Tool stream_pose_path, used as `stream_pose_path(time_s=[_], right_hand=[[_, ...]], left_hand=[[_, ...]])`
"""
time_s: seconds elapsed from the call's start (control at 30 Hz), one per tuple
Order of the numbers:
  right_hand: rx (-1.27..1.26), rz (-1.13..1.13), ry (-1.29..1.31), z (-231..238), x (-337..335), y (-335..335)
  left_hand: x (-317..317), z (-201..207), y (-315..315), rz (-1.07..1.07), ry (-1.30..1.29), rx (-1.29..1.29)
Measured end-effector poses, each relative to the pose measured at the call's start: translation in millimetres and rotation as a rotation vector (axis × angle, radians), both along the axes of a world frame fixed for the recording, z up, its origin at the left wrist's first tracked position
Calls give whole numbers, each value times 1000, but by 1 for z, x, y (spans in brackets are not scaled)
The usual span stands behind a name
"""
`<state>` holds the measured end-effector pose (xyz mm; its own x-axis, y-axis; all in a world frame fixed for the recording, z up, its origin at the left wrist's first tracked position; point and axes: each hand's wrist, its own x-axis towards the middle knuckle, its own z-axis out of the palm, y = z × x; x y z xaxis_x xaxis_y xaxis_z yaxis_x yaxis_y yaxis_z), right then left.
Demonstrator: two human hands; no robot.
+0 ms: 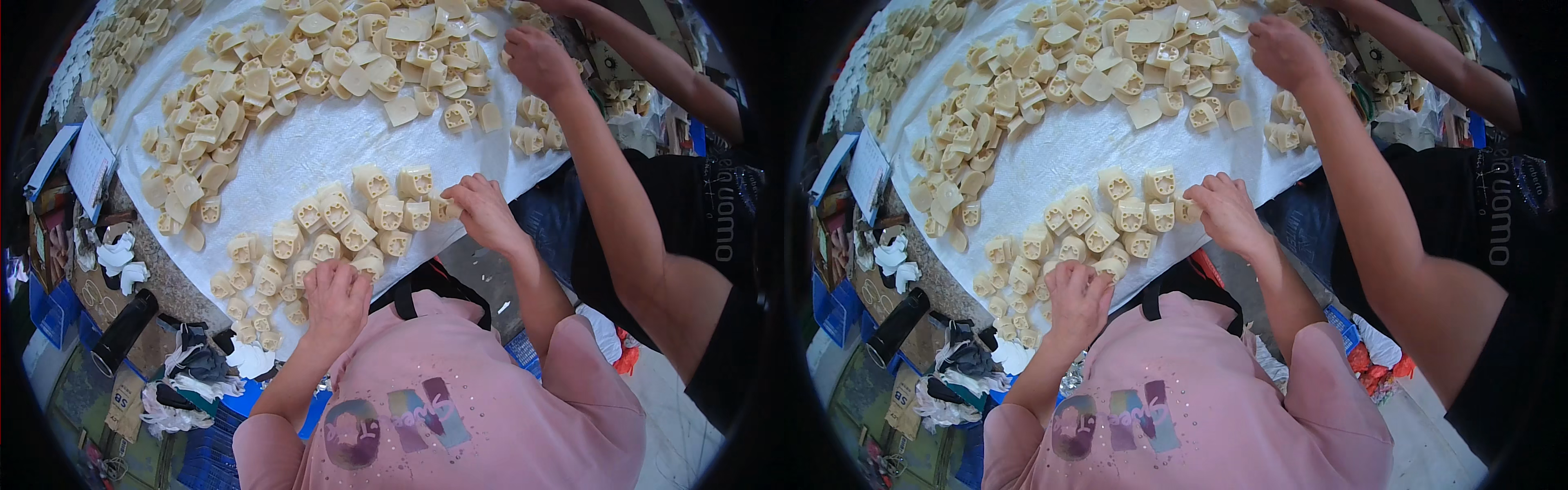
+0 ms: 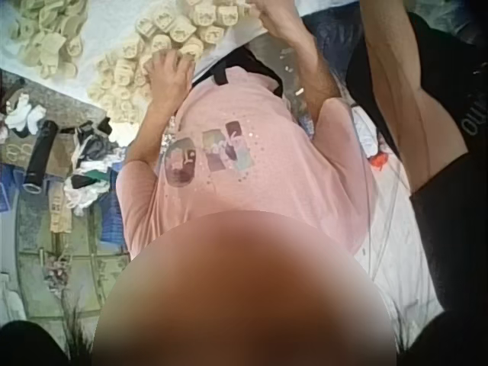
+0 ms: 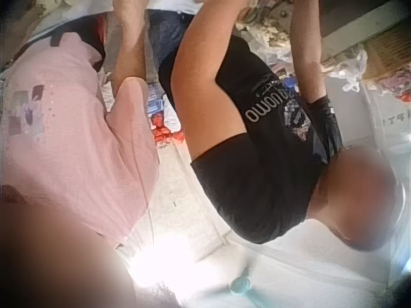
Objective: Sort small beige shoe components on a workbench.
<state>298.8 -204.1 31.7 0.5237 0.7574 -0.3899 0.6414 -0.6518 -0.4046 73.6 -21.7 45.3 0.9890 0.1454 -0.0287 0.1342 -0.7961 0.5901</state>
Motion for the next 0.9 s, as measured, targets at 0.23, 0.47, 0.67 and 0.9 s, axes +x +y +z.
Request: stream_pose_path(time_s=[0.23, 0.47, 0.67, 0.9], right_hand=[[263, -302, 13, -15, 32, 28], [7, -539, -406, -49, 64, 42], [91, -587, -171, -27, 61, 43], [235, -564, 189, -45, 41, 51]], left_hand=[[-8, -22, -9, -1, 5, 55], [9, 0, 9, 111, -109, -23], [77, -3, 53, 179, -150, 39], [159, -47, 56, -45, -106, 164]])
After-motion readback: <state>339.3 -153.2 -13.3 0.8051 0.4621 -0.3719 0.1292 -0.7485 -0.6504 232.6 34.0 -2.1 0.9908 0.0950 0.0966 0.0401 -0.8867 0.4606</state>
